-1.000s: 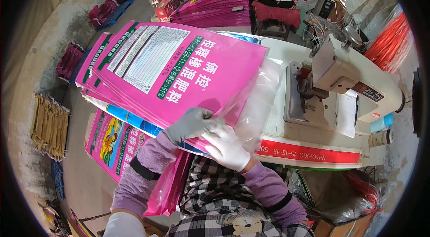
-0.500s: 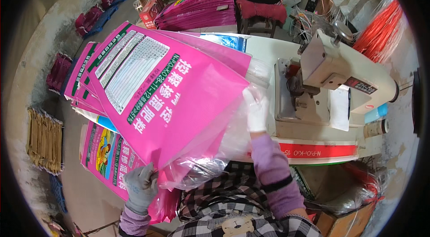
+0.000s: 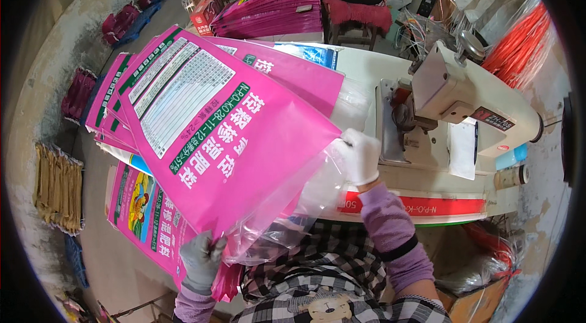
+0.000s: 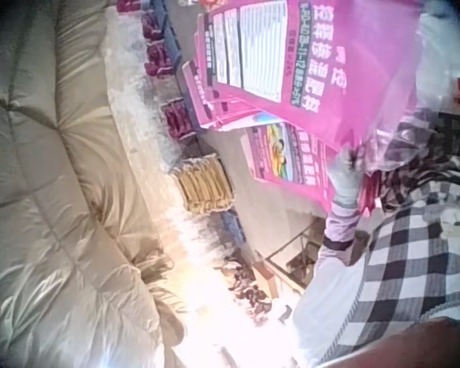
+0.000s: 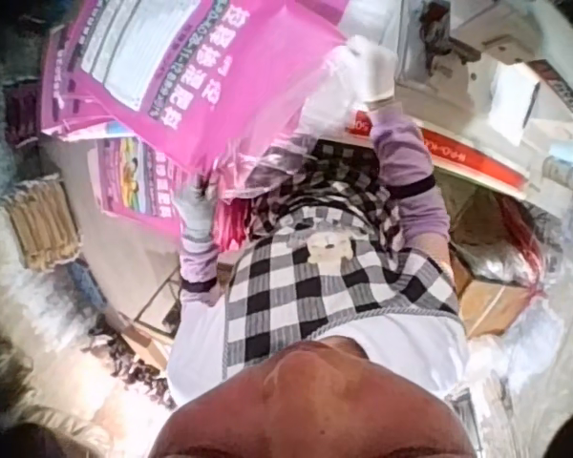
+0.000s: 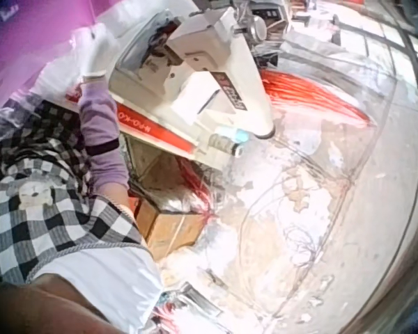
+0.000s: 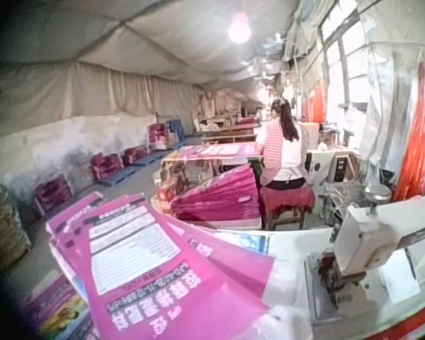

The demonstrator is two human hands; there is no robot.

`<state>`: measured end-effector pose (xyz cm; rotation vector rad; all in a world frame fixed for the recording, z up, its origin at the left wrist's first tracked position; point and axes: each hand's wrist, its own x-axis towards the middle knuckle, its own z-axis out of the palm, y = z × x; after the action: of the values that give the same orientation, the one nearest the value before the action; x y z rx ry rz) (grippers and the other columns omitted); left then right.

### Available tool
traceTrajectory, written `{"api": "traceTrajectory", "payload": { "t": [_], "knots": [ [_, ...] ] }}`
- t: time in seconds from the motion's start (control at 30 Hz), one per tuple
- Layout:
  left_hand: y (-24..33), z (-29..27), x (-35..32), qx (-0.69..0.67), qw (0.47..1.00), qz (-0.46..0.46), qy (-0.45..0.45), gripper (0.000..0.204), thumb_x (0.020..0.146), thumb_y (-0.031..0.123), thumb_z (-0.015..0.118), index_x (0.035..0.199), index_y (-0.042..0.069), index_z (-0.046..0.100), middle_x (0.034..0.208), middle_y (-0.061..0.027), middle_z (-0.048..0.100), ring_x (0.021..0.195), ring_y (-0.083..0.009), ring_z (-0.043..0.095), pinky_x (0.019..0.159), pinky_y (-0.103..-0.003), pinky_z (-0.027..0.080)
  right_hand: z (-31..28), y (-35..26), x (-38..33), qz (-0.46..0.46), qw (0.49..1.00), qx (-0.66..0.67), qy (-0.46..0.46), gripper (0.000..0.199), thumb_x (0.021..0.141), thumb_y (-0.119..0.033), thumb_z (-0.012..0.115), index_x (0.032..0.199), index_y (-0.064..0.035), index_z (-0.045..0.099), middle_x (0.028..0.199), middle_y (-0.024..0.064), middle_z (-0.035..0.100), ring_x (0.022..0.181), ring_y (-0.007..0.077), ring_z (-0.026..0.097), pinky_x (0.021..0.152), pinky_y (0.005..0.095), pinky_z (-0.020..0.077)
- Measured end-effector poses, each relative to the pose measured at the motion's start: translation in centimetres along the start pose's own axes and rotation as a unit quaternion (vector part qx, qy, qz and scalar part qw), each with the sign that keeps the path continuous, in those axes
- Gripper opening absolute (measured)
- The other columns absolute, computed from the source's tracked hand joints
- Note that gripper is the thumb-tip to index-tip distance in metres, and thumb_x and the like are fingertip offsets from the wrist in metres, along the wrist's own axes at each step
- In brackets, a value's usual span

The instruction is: The recorder uses an industrial sewing machine to seal or finish large pink plastic bags.

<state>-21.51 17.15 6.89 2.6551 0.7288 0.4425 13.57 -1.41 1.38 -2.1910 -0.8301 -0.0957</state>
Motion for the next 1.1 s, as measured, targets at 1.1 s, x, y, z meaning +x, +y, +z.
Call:
{"api": "traceTrajectory", "payload": {
  "t": [1.1],
  "knots": [
    [28.5, 21.4, 32.2, 0.019, 0.87, 0.306, -0.385, 0.025, 0.085, 0.025, 0.062, 0.109, 0.022, 0.069, 0.092, -0.0068, 0.071, 0.083, -0.0263, 0.069, 0.072, -0.038, 0.054, -6.3, 6.3, -23.4, 0.197, 0.975, -0.004, 0.104, 0.035, 0.075, -0.007, 0.066, 0.11, -0.0081, 0.069, 0.085, 0.0114, 0.07, 0.078, 0.0289, 0.069, 0.07, 0.0371, 0.0549]
  ]
}}
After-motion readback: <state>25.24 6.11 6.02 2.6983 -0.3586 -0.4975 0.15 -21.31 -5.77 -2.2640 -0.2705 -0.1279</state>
